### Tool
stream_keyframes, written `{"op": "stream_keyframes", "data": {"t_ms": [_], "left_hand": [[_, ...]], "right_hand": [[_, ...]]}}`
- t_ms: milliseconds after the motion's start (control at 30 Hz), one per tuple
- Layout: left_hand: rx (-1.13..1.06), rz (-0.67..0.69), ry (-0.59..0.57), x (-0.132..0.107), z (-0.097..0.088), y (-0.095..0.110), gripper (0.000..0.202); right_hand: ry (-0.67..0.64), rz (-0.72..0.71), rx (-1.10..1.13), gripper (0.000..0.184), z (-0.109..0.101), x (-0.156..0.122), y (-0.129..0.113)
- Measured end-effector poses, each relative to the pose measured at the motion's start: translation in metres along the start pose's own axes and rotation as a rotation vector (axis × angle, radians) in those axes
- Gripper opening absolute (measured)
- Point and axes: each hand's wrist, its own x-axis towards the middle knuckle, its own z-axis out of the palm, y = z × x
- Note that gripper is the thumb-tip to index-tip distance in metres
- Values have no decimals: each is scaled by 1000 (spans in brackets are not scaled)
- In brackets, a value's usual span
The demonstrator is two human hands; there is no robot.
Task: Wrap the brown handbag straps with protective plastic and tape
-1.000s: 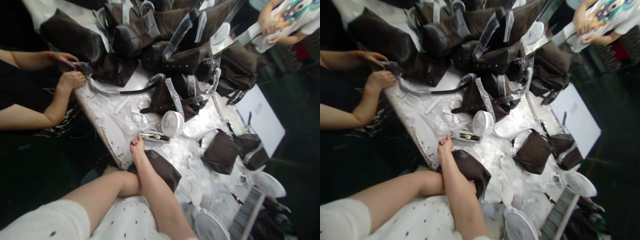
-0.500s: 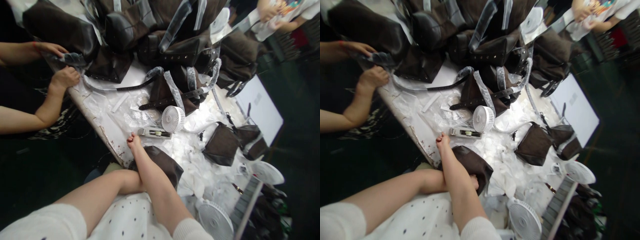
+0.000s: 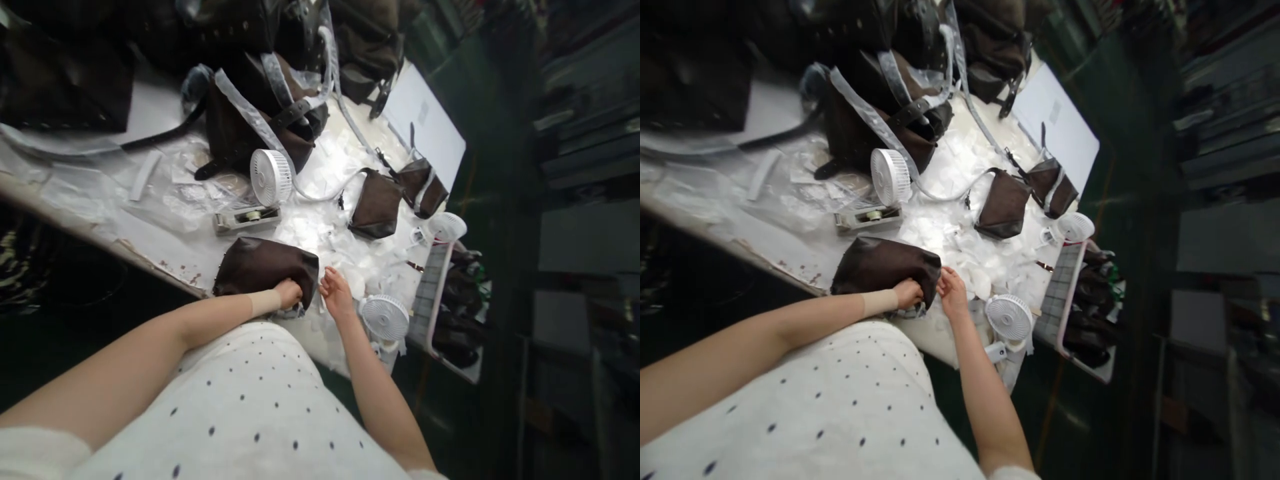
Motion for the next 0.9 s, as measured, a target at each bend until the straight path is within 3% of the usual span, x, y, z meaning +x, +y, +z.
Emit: {"op": "stream_keyframes", "data": {"t_ms": [100, 200, 333, 467, 533, 600, 733, 900], "left_hand": [[114, -34, -35, 2, 0, 1, 17], [173, -49, -23, 0, -11, 7, 17], [197, -62, -6, 5, -39, 23, 14], [10, -93, 9, 10, -73, 48, 14], [-83, -86, 12, 7, -88, 62, 14], [-111, -77, 9, 0, -99, 77, 13], [-174, -104, 30, -21, -111, 105, 11], [-380, -201, 48, -54, -124, 149, 9]], "right_hand": [[41, 3, -120, 30, -45, -13, 15], [11, -89, -247, 30, -57, -19, 35], [-31, -420, -482, 40, -48, -15, 38], [-83, -743, -669, 58, -30, 4, 6], [-108, -795, -692, 66, -17, 19, -16], [-104, -722, -717, 75, -1, 34, -36], [-33, -442, -914, 103, 27, 50, -57], [-30, -202, -979, 106, 31, 28, -65]]}}
